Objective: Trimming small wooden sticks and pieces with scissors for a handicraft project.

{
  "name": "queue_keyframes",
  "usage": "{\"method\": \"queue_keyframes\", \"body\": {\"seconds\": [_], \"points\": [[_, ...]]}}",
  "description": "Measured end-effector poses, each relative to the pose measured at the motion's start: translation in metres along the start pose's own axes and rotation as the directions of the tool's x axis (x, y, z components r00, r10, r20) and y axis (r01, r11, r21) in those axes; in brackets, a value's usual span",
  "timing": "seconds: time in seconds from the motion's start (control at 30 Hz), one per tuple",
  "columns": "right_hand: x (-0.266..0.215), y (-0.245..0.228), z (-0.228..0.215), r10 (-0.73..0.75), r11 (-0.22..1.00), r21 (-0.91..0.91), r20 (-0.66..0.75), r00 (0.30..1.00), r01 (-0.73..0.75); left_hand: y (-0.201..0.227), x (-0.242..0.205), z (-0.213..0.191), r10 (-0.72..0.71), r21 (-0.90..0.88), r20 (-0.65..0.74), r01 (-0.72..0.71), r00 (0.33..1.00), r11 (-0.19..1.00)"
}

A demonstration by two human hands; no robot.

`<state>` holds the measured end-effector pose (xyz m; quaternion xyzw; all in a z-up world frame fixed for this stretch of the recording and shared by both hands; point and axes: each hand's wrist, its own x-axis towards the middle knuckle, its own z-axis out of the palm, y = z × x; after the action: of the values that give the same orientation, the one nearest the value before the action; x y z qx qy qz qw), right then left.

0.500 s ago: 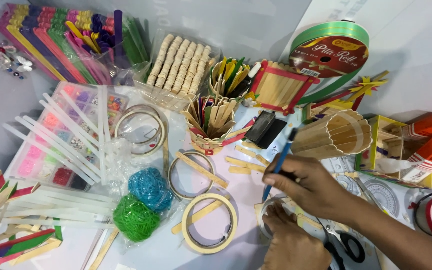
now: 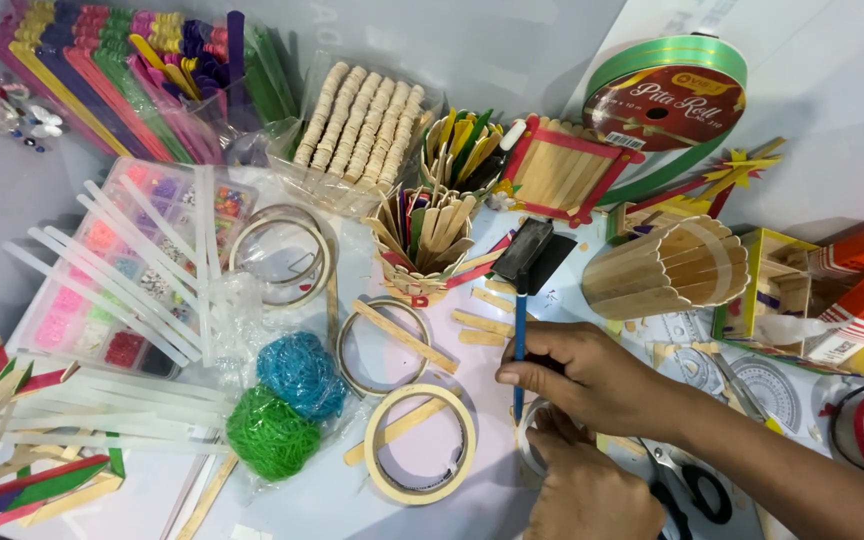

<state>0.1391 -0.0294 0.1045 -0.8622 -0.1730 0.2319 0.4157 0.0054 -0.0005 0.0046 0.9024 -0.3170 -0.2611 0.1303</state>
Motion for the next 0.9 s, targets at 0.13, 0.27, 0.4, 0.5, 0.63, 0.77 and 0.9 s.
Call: {"method": "queue_keyframes", "body": {"seconds": [0.13,0.27,0.4,0.5,0.63,0.77,0.9], "points": [[-0.001,0.000,-0.002,0.015,1.000,0.008,0.009,1.000,-0.015,-0.001,-0.006,-0.015,0.038,0.036,0.124,-0.043,0.991,0.998],[-0.004,0.006,-0.005,0.044,0.998,-0.053,-0.011,0.999,-0.044,0.005,0.005,0.027,-0.021,0.076,-0.115,0.030,0.993,0.997],[-0.007,0.015,-0.008,0.040,0.998,-0.053,-0.056,0.998,-0.043,0.021,0.048,0.089,-0.361,0.150,0.063,0.349,0.930,0.925],[-0.013,0.021,-0.009,0.017,0.998,-0.062,-0.105,0.994,-0.024,0.020,0.041,0.083,-0.342,0.179,0.185,0.311,0.921,0.933],[-0.020,0.027,-0.009,-0.023,0.996,-0.084,-0.177,0.984,0.008,0.018,0.035,0.057,-0.315,0.212,0.357,0.252,0.880,0.944],[-0.028,0.030,-0.004,-0.040,0.999,-0.017,-0.275,0.961,0.036,0.012,0.007,0.000,-0.268,0.515,0.581,-0.092,0.768,0.852],[-0.031,0.033,-0.003,0.063,0.998,0.029,-0.345,0.936,-0.057,0.000,-0.010,-0.041,-0.083,0.501,0.578,-0.273,0.812,0.821]]}}
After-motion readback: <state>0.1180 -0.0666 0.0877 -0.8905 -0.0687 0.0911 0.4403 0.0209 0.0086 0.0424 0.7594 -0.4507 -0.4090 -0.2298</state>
